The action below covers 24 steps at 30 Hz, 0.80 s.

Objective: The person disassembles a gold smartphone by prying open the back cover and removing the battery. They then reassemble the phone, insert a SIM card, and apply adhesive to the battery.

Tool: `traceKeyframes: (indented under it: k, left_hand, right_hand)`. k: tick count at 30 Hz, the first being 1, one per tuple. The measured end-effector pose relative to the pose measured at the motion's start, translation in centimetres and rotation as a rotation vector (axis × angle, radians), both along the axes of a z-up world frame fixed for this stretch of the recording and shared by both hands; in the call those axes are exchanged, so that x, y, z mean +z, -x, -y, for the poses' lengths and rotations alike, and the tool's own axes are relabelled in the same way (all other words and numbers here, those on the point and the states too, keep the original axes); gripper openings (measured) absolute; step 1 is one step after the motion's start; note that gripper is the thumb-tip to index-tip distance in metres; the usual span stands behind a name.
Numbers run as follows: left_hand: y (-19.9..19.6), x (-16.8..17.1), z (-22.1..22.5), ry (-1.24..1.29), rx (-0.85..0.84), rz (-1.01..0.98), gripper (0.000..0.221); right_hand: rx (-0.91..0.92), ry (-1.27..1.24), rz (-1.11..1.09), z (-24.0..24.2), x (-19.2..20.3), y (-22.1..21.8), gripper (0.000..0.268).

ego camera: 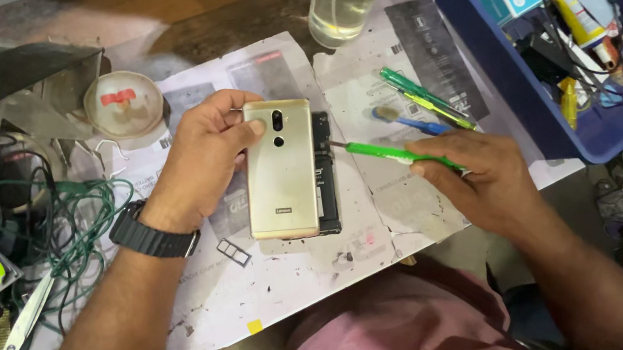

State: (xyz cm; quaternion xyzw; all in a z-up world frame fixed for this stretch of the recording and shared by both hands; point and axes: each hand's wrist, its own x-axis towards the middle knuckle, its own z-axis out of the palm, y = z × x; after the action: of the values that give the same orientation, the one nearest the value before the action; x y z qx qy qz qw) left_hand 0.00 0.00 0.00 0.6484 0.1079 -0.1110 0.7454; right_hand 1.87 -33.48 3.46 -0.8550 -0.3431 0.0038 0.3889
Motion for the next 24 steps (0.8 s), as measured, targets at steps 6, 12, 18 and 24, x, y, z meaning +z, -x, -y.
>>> traceKeyframes:
  k: [6, 12, 18, 24]
  left_hand:
    - [0.1, 0.0, 0.7, -0.193, -0.006, 0.044, 0.021]
    - [0.2, -0.1, 0.9, -0.313, 0.004, 0.090, 0.026]
    - [0.1, -0.3, 0.9, -0.381, 0.007, 0.122, 0.026]
    - [0.1, -0.3, 0.9, -0.336, 0.014, 0.080, 0.026]
  right_hand:
    - [-0.064, -0.003, -0.102, 0.5, -1.2, -0.2, 0.025]
    - [-0.030, 0.031, -0.040, 0.3, -1.3, -0.6, 0.025]
    - [-0.027, 0.036, -0.048, 0.0, -0.8, -0.6, 0.026]
    - [-0.067, 0.107, -0.017, -0.5, 0.0, 0.2, 0.026]
